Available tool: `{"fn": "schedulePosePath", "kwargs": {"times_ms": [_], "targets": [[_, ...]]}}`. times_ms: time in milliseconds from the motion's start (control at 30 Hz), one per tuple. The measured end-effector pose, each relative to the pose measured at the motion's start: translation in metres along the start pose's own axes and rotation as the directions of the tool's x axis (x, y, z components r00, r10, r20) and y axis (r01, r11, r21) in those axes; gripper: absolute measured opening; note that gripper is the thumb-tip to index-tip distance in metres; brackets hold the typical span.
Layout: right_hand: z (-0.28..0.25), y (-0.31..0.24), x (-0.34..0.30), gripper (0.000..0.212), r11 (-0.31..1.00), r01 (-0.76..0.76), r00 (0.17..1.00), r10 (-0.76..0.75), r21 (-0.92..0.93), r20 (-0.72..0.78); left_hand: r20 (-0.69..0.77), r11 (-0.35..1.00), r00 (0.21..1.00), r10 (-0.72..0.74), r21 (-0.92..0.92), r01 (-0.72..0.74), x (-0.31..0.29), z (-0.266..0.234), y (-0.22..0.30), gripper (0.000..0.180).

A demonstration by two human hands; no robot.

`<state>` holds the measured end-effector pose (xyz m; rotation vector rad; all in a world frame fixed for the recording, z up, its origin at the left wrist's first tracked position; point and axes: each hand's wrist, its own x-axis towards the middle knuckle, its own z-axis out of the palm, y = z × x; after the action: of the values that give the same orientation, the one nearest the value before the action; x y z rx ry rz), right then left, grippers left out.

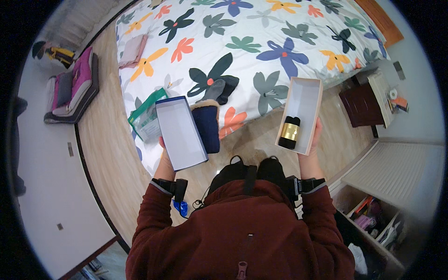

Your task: The person unpacks a package of socks, places them into a plastic bag, and then places the bag on the bed. The person then retrieves several boxes from a closet, opens them, and places the contents on the bed. Finally, the person retrieves a pink container from the closet and walks out of the room.

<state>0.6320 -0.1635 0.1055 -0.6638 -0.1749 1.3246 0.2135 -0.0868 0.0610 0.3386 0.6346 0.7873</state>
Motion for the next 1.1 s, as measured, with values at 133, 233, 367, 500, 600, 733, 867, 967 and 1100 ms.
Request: {"fn": "schedulePosePath", "kwargs": {"times_ms": [133,233,367,500,600,733,867,967,1100], "targets": [[0.006,-0.001,0.017,0.047,0.993,0.016,0.997,-0.025,-0.120,-0.077,-0.220,0.995,0.971,0.096,0.018,-0.095,-0.017,-0.044,0.005,0.094],[0.015,-0.005,0.041,0.048,0.993,-0.039,0.999,0.037,-0.110,-0.017,-0.410,0.998,0.912,0.022,-0.046,-0.045,-0.021,-0.065,0.003,0.092],[0.030,-0.006,0.091,0.046,0.987,-0.090,0.996,0.089,-0.136,-0.017,-0.400,0.998,0.915,0.057,0.013,-0.057,-0.011,-0.069,0.006,0.087],[0.048,-0.008,0.143,0.044,0.973,-0.168,0.986,0.167,-0.160,-0.018,-0.436,0.998,0.898,0.055,0.014,-0.054,0.025,-0.053,0.024,0.092],[0.060,-0.005,0.182,0.044,0.954,-0.223,0.974,0.226,-0.202,-0.008,-0.252,1.000,0.968,0.010,-0.011,-0.013,0.051,-0.050,0.045,0.093],[0.076,0.008,0.225,0.043,0.887,-0.354,0.927,0.374,-0.298,0.013,-0.405,1.000,0.914,0.023,0.025,-0.014,0.055,-0.057,0.058,0.090],[0.092,0.033,0.241,0.044,0.818,-0.525,0.813,0.564,-0.233,0.146,-0.487,0.995,0.873,0.029,-0.066,-0.070,0.043,-0.068,0.056,0.085],[0.103,0.049,0.234,0.045,0.818,-0.518,0.825,0.555,-0.250,0.109,-0.562,0.982,0.820,0.112,-0.066,-0.179,0.051,-0.079,0.055,0.073],[0.118,0.066,0.206,0.049,0.849,-0.469,0.869,0.493,-0.243,0.042,-0.427,0.943,0.896,0.123,-0.230,-0.239,0.065,-0.089,0.066,0.074]]}}
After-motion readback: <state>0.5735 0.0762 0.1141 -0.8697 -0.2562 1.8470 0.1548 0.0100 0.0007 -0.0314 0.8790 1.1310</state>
